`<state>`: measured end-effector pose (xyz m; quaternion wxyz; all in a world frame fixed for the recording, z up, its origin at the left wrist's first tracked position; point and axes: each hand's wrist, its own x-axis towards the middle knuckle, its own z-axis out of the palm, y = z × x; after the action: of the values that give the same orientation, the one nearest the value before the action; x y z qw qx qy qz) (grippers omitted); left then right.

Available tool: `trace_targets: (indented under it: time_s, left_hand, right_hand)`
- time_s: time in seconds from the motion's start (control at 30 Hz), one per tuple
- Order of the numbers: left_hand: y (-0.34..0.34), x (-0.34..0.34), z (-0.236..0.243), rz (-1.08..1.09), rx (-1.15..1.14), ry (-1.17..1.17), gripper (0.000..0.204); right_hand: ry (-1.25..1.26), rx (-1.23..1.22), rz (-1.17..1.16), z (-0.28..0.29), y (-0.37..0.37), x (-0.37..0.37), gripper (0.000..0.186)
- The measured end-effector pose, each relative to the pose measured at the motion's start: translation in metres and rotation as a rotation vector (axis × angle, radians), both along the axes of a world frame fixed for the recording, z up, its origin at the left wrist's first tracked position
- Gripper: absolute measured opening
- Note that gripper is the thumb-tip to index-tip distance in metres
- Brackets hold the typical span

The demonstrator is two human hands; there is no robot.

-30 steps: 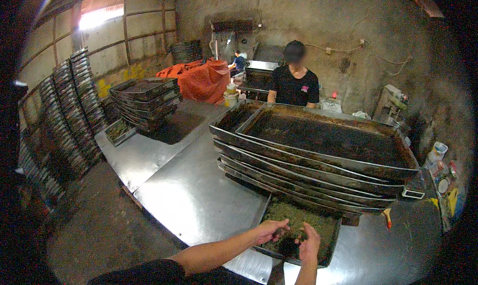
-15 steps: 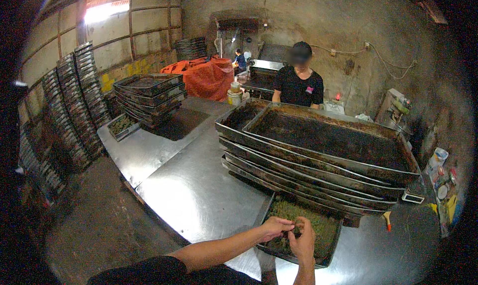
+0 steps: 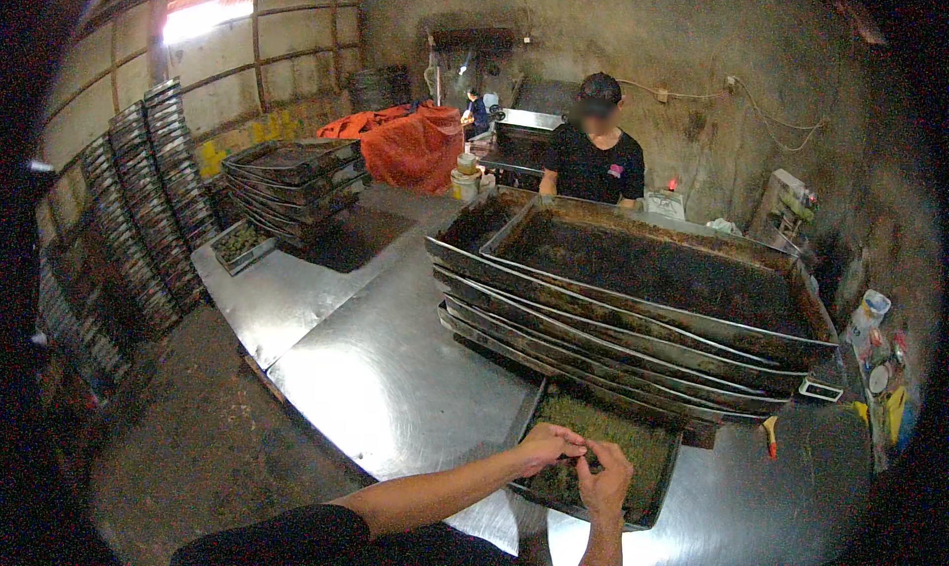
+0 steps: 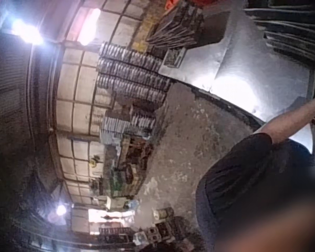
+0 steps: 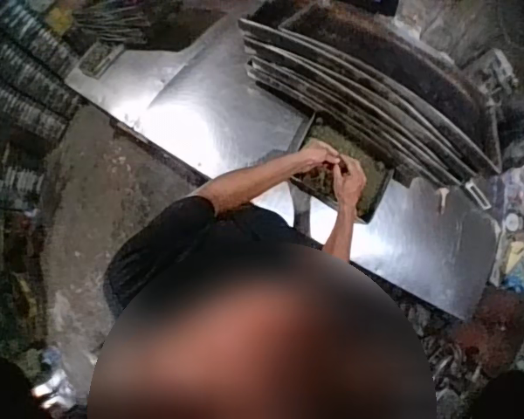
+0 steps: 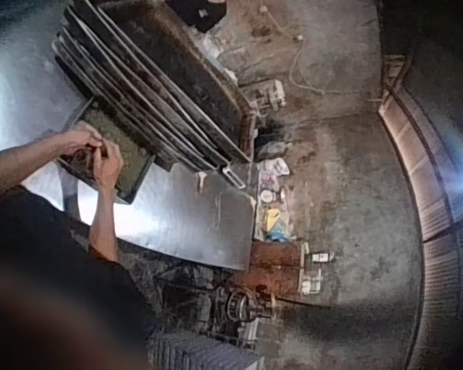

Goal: The person sorts green dried plant material by hand on a metal tray, picking up small pieces and placing them into a separate tray. The person repeats this action throughout the clip.

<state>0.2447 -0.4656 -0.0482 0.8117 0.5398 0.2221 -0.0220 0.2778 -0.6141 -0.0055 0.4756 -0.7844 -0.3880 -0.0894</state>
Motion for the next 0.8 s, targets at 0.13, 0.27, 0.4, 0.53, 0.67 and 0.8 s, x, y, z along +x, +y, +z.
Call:
trace_targets:
  time_s: [0.13,0.27,0.4,0.53,0.67,0.8]
  left_hand:
    - [-0.001,0.002,-0.003,-0.022,0.075,-0.021,0.021]
    - [-0.001,0.008,-0.007,-0.030,0.093,-0.017,0.020]
    - [-0.002,0.010,-0.010,-0.026,-0.024,0.005,0.021]
    - [0.001,0.007,-0.005,-0.102,-0.013,-0.027,0.020]
    - [0.010,0.009,0.002,-0.166,-0.055,0.011,0.022]
    - [0.011,0.010,-0.006,-0.097,-0.388,-0.026,0.030]
  right_hand:
    - [-0.045,-0.028,-0.014,-0.004,-0.004,-0.001,0.028]
    - [-0.093,-0.022,-0.048,-0.001,-0.004,-0.002,0.028]
    - [0.060,-0.016,-0.046,0.005,-0.005,-0.002,0.029]
    - [-0.017,-0.036,-0.044,-0.001,-0.008,0.000,0.028]
    - [0.202,0.092,-0.070,-0.020,-0.007,0.010,0.025]
    - [1.047,0.714,0.000,-0.038,-0.012,0.024,0.026]
